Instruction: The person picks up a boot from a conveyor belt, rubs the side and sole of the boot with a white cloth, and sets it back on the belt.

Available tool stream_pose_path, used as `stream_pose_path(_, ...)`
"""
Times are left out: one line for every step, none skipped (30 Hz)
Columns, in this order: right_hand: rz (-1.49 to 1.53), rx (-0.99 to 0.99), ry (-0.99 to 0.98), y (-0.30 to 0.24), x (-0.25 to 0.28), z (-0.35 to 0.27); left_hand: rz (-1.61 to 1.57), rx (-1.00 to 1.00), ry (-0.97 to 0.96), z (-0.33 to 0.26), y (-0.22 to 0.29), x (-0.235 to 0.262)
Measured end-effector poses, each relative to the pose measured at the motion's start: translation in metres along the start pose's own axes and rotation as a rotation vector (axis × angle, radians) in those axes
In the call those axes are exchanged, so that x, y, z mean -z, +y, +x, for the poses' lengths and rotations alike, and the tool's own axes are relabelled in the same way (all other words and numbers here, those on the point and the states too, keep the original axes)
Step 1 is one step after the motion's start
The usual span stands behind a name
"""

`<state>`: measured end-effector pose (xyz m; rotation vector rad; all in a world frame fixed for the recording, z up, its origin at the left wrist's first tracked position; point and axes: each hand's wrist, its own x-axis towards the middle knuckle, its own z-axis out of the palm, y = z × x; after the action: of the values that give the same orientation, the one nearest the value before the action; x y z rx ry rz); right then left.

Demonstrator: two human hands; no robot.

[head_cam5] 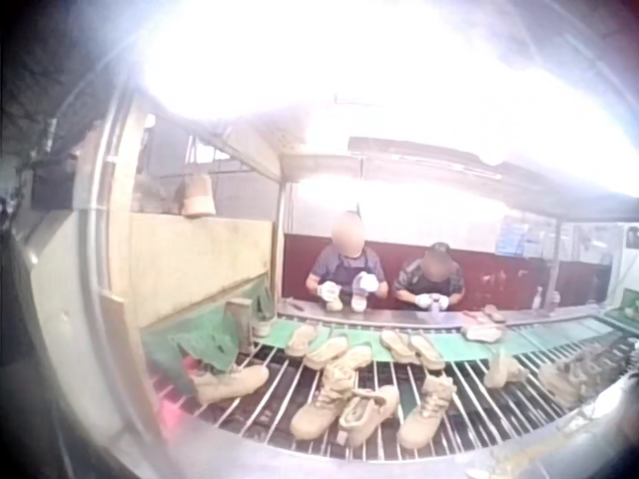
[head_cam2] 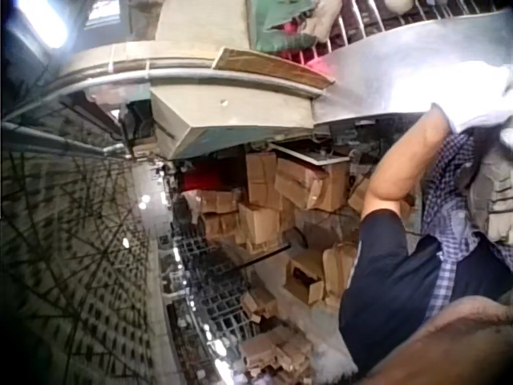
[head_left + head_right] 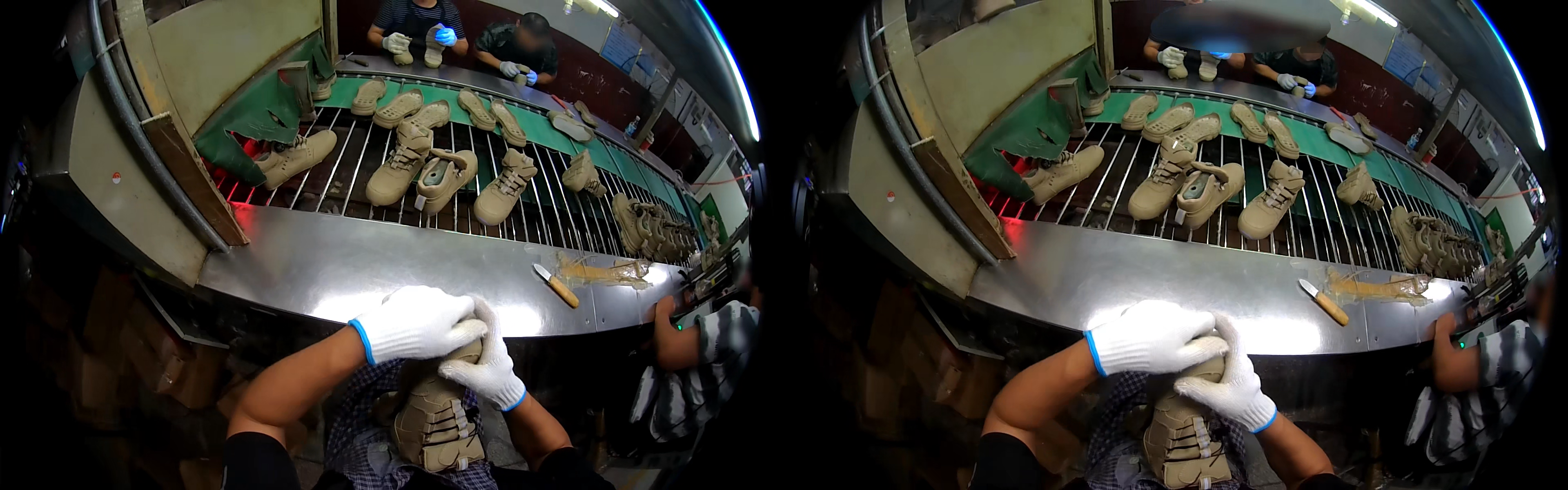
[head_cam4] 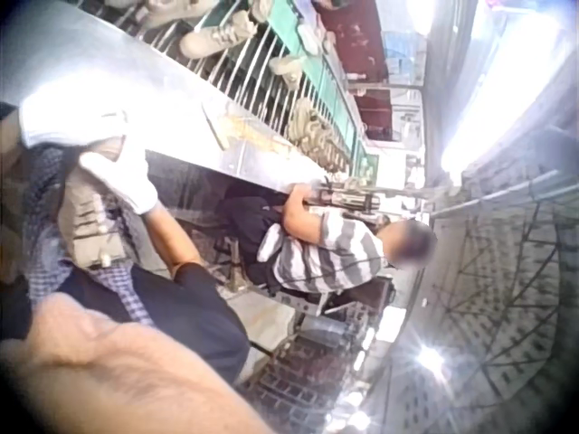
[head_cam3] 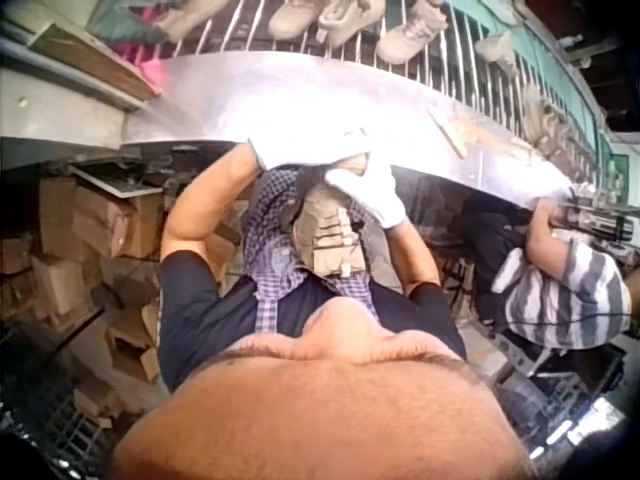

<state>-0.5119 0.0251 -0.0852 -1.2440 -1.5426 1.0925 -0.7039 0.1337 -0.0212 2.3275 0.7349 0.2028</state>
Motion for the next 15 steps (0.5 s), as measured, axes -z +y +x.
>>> stream_pose_path(0.06,-0.004,0.006,-0.009,0.0,-0.001,-0.082,0.04,-0.061,0.001,0.008,0.015)
stream_pose_path(0.119,-0.008,0.015,-0.013,0.001,-0.002,-0.163,0.079,-0.125,0.001,0.012,0.024)
stream_pose_path(-0.066,0.088,0.049,-0.005,0.008,-0.009,-0.316,-0.021,-0.055,-0.006,-0.001,0.017)
stream_pose_path(-0.008,0.024,0.086,-0.018,0.01,-0.016,-0.543,-0.062,0.033,-0.019,-0.017,0.006)
stream_pose_path(-0.006,0.145,0.13,-0.034,0.019,-0.023,-0.989,0.156,0.031,-0.032,-0.03,-0.011)
stream_pose_path(-0.052,0.324,0.132,-0.054,0.032,-0.024,-0.954,0.229,0.145,-0.051,-0.041,-0.022)
stream_pose_path(-0.099,0.512,0.132,-0.076,0.049,-0.022,-0.963,0.261,0.302,-0.073,-0.068,-0.053)
stream_pose_path(-0.02,0.724,0.257,-0.1,0.05,-0.025,-1.196,0.193,0.359,-0.088,-0.079,-0.081)
stream_pose_path(0.218,0.875,0.436,-0.1,0.03,-0.012,-1.241,0.297,0.173,-0.106,-0.064,-0.082)
stream_pose_path(0.394,0.932,0.595,-0.1,0.017,-0.003,-1.237,0.217,0.199,-0.105,-0.053,-0.096)
stream_pose_path(0.518,0.896,0.697,-0.102,0.008,0.003,-1.257,0.123,0.213,-0.105,-0.042,-0.114)
stream_pose_path(0.643,0.708,0.661,-0.101,0.01,-0.014,-1.342,0.137,0.2,-0.091,-0.032,-0.103)
stream_pose_path(0.765,0.515,0.613,-0.098,0.014,-0.033,-1.421,0.155,0.187,-0.08,-0.017,-0.091)
stream_pose_path(0.829,0.358,0.488,-0.077,0.024,-0.04,-1.683,0.067,0.152,-0.072,-0.03,-0.089)
stream_pose_path(0.841,0.22,0.344,-0.051,0.037,-0.045,-1.953,-0.023,0.071,-0.061,-0.043,-0.085)
